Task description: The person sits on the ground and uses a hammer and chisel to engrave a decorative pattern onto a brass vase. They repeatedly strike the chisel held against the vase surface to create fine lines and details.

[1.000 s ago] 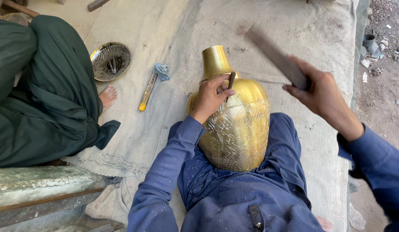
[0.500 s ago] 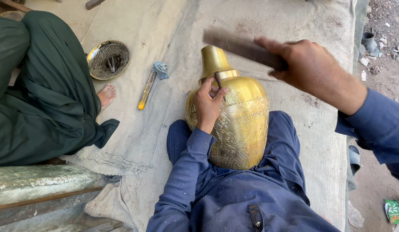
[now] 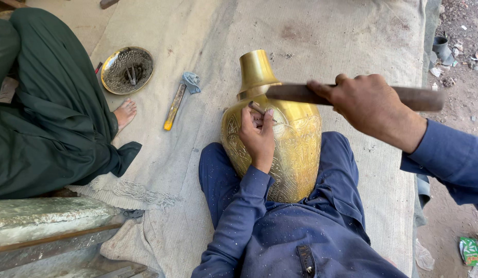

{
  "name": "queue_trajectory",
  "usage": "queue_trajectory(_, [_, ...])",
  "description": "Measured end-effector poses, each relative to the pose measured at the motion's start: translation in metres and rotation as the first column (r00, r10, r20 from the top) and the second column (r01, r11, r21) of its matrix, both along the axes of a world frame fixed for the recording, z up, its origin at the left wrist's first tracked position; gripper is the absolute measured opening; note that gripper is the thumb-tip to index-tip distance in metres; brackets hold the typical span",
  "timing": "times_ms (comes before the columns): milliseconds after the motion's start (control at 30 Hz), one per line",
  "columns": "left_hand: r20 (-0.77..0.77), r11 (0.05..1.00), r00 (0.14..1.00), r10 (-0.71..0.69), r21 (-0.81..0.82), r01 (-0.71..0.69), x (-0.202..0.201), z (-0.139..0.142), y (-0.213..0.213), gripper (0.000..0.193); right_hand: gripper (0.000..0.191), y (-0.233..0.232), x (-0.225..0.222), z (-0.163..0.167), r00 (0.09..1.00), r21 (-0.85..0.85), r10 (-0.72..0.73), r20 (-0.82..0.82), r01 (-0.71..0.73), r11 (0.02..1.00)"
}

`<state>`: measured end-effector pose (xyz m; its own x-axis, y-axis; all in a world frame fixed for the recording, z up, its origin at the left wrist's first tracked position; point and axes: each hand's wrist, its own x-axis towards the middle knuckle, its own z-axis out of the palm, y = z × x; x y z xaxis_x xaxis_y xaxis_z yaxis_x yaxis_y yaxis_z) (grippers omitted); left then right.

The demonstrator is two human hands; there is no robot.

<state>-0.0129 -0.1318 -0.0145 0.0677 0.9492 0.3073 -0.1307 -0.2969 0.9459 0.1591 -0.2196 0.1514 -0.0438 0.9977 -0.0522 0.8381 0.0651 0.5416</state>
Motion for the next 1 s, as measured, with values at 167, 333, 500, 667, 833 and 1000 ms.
queue_trajectory(167, [0.023,0.996,0.998,0.058,0.066,-0.06,0.004,0.001,-0.005,0.025,0.068,0.0,-0.01,0.025,0.971,0.142,0.092,-0.219,-0.062,0.988])
queue_trajectory(333, [-0.017,0.987,0.992,0.123,0.106,-0.121,0.008,-0.004,-0.004,0.026,0.063,0.0,-0.028,0.048,0.97,0.18,0.231,-0.075,-0.215,0.96])
queue_trajectory(500, [0.007,0.997,0.999,0.052,0.053,-0.053,0.006,-0.008,-0.001,0.029,0.064,0.001,-0.04,0.054,0.937,0.281,0.279,-0.21,-0.216,0.935])
queue_trajectory(667, [-0.126,0.999,0.992,-0.025,0.028,0.029,0.003,-0.004,0.009,0.032,0.065,0.0,-0.035,0.052,0.982,0.203,0.162,-0.096,-0.14,0.969])
queue_trajectory(833, [-0.178,0.993,0.977,-0.115,-0.022,0.113,0.0,0.003,0.02,0.045,0.063,-0.006,-0.027,0.052,0.997,0.09,0.019,-0.078,-0.012,0.996])
queue_trajectory(1000, [-0.271,0.974,0.939,-0.213,0.019,0.226,-0.001,0.009,0.034,0.046,0.076,-0.014,-0.012,0.05,0.994,0.06,-0.069,-0.084,0.074,0.995])
